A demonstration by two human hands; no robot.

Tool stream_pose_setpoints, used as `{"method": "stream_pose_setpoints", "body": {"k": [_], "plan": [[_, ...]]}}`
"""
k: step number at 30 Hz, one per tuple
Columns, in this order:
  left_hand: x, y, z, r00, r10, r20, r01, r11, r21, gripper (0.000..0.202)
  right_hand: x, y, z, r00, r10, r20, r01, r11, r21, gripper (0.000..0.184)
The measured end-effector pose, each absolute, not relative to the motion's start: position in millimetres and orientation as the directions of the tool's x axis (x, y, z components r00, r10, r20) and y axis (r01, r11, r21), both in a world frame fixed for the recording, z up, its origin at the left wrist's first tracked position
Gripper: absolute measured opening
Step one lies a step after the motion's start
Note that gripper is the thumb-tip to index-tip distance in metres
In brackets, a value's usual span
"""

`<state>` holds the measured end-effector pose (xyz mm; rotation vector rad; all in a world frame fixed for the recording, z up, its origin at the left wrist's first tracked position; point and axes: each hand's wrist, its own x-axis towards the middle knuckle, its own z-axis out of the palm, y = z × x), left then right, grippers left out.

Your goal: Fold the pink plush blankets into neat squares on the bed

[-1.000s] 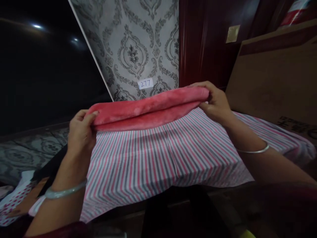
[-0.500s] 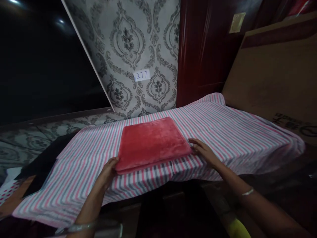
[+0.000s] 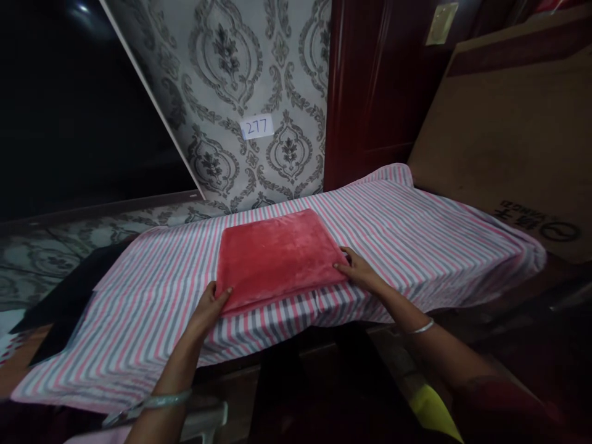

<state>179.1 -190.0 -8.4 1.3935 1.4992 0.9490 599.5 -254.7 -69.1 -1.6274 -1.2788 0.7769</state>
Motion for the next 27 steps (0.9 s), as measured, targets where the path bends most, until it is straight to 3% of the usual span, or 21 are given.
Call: {"method": "stream_pose_setpoints", "body": {"k": [3, 6, 7, 9, 12, 15, 17, 22, 27], "plan": [[165, -176, 5, 0.013, 0.989, -0.149, 0.402, 0.131, 0.906, 0.058, 612, -248, -55, 0.257, 0.965, 0.056, 0.497, -0.082, -0.864, 0.070], [178, -148, 29, -0.085, 0.991, 0.108, 0.576, -0.039, 0.817, 0.069, 607, -216, -20, 0.279, 0.931, 0.235, 0.687, -0.023, -0.726, 0.064], [191, -136, 38, -0.055, 0.977, 0.207, 0.632, -0.127, 0.765, 0.069, 598, -200, -5, 0.254, 0.921, 0.294, 0.743, 0.009, -0.669, 0.062], [229, -112, 55, 0.075, 0.959, 0.273, 0.737, -0.238, 0.632, 0.066, 574, -166, 24, 0.177, 0.918, 0.354, 0.838, 0.048, -0.544, 0.060], [285, -82, 71, 0.254, 0.942, 0.219, 0.853, -0.325, 0.408, 0.065, 535, -121, 53, 0.169, 0.930, 0.326, 0.921, -0.031, -0.389, 0.057], [309, -64, 63, 0.254, 0.953, 0.165, 0.944, -0.281, 0.170, 0.064, 514, -99, 49, 0.187, 0.942, 0.278, 0.950, -0.101, -0.296, 0.053], [306, -58, 45, 0.215, 0.966, 0.143, 0.971, -0.227, 0.079, 0.062, 513, -95, 30, 0.166, 0.950, 0.265, 0.962, -0.097, -0.255, 0.050], [284, -50, -3, 0.142, 0.980, 0.140, 0.987, -0.151, 0.060, 0.064, 523, -93, -19, 0.139, 0.950, 0.279, 0.972, -0.076, -0.223, 0.049], [281, -42, -16, 0.143, 0.975, 0.168, 0.986, -0.155, 0.061, 0.066, 529, -85, -30, 0.115, 0.954, 0.279, 0.972, -0.051, -0.227, 0.050]]}}
